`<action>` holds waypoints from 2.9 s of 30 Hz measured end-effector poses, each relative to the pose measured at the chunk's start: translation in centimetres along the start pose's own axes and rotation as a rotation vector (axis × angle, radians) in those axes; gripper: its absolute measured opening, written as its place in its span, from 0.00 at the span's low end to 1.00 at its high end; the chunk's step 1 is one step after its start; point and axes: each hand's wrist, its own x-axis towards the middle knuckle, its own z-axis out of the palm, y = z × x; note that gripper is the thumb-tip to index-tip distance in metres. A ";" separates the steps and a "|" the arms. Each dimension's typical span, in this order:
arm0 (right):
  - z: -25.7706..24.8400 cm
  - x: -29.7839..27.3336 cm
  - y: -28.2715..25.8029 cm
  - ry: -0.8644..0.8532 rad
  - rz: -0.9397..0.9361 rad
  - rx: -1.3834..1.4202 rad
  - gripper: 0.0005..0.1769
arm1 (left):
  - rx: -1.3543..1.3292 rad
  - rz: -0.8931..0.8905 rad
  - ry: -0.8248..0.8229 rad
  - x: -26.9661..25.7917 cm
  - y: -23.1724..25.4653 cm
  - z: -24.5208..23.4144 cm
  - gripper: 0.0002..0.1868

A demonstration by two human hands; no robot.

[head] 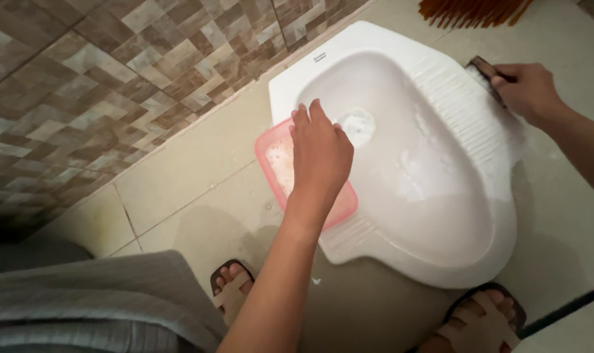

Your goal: The person scrubs a white floor-mounted urinal using a brush and a sponge. They repeatedly dip the sponge into a pink container of soapy water and scrub the urinal's surface and edges.

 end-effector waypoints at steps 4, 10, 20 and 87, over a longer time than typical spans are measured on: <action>1.1 4.0 -2.8 0.019 -0.080 0.000 0.19 | -0.001 0.018 0.000 0.2 1.0 0.7 0.31; 2.0 2.3 -1.3 0.093 -0.057 0.029 0.16 | -0.014 0.030 -0.019 -1.1 0.6 1.3 0.29; 0.7 -2.3 1.7 0.178 0.206 0.081 0.16 | -0.011 0.071 -0.002 -3.3 1.2 2.8 0.29; 3.5 -4.3 -1.5 0.301 0.258 0.237 0.12 | 0.415 0.249 -0.148 2.8 6.5 12.1 0.37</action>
